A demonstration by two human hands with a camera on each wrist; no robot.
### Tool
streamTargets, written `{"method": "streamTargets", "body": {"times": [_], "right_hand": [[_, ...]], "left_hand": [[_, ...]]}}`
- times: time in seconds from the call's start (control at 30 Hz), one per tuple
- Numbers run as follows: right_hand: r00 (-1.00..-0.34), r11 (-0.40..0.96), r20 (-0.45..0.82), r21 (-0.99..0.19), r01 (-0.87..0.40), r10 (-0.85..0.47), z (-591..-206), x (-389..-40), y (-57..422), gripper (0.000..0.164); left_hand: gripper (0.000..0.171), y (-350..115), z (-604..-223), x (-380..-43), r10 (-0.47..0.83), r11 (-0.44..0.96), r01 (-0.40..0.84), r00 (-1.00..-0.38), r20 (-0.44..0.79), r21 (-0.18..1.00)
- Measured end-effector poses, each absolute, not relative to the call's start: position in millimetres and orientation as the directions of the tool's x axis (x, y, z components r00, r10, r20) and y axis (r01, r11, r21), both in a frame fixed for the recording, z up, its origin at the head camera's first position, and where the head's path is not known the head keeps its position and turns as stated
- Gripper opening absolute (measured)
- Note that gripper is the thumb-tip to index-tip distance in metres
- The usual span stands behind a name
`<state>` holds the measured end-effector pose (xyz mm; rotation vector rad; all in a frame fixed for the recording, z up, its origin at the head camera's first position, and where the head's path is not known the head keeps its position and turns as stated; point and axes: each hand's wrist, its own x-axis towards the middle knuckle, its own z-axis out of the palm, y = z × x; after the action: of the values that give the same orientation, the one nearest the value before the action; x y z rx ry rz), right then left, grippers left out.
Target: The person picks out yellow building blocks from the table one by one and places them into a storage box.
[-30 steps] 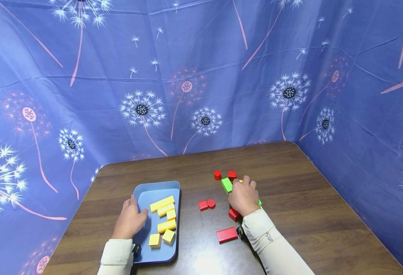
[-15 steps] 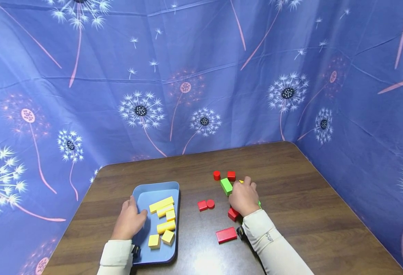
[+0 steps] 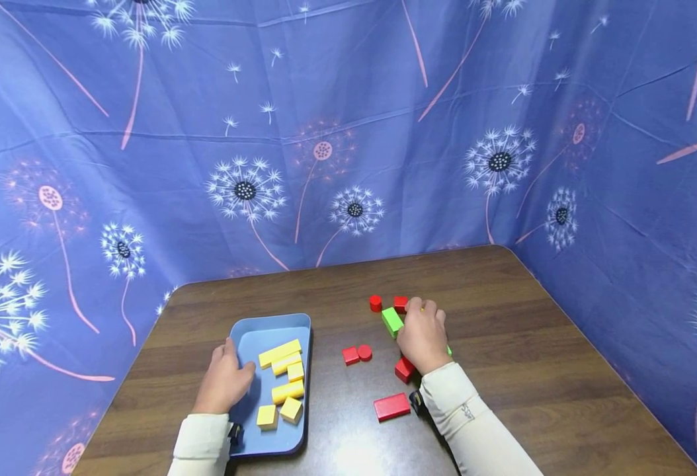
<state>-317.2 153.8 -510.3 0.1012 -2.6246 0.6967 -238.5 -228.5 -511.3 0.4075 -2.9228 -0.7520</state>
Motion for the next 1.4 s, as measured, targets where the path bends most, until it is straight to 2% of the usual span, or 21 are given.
{"method": "streamTargets", "body": {"times": [0.23,0.53,1.03,1.4], "right_hand": [[-0.872,0.844,0.488,-0.485,-0.228,0.045,-499,-312,149,0.032],[-0.823,0.812,0.568,-0.484,-0.326,0.009,-486,-306,135,0.034],[-0.827,0.791,0.558,-0.472,-0.389,-0.074,-476,-296,112,0.033],[-0.784,0.755,0.605,-0.447,-0.479,-0.14,-473,-290,94,0.03]], "left_hand": [[0.08,-228,-512,-238,-0.291,0.838,-0.247,-0.957,0.014,0.487],[0.081,-227,-513,-240,-0.294,0.84,-0.25,-0.956,0.017,0.482],[0.081,-229,-512,-239,-0.288,0.839,-0.238,-0.957,0.027,0.488],[0.082,-229,-512,-239,-0.286,0.839,-0.234,-0.958,0.033,0.491]]}}
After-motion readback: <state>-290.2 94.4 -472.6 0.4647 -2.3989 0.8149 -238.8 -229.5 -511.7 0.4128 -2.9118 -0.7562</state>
